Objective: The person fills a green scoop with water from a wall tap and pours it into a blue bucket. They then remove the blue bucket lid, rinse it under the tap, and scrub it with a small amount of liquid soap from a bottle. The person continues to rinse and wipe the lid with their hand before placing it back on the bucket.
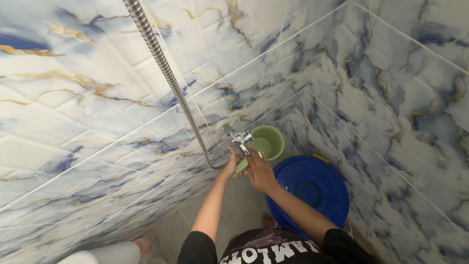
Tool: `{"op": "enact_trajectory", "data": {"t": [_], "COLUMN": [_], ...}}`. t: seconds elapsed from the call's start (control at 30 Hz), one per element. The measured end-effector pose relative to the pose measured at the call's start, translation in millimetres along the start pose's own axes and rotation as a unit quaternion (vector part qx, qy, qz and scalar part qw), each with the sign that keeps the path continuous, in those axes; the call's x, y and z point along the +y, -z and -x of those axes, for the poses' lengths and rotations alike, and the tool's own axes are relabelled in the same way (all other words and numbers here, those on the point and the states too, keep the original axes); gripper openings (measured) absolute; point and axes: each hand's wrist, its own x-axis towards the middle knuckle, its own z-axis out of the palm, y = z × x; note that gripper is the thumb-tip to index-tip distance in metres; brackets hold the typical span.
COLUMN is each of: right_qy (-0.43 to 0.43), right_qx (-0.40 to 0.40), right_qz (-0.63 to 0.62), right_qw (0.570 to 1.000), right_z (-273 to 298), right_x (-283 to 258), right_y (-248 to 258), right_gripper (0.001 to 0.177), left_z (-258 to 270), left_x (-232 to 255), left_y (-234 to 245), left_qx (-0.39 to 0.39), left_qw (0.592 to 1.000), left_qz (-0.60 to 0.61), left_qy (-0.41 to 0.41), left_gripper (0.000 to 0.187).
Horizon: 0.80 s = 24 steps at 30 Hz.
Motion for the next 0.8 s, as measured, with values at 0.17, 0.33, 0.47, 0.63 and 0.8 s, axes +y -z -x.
{"op": "enact_trajectory", "data": {"t": [0.17, 0.33, 0.47, 0.63, 0.8], "right_qy": [0.130, 0.051, 0.085, 0.054, -0.002], "right_qx": [0.059, -0.008, 0.048, 0.040, 0.006], "right_qz": [-0.056, 0.035, -0.097, -0.030, 0.020], "right_qw": [0.988, 0.998, 0.991, 0.997, 1.000], "right_z": [0, -3, 1, 4, 14], "right_x": [-9, -3, -14, 4, 28], "right_y": [-5, 2, -9, -9, -9], "right_gripper": [0.084, 0.080, 0.080, 0.069, 0.056], "left_z": [-12, -7, -9, 6, 39], "left_x": [0, -6, -14, -16, -10], "left_y": [1, 6, 2, 4, 2], "left_qx": [-0.015, -0.005, -0.015, 0.043, 0.076], "left_qw": [0.999, 1.000, 0.999, 0.999, 0.990], "left_qz": [0.020, 0.012, 0.031, -0.010, -0.116], "left_qy": [-0.032, -0.011, -0.016, 0.012, -0.037], "left_gripper": [0.132, 0.127, 0.124, 0.118, 0.085]}}
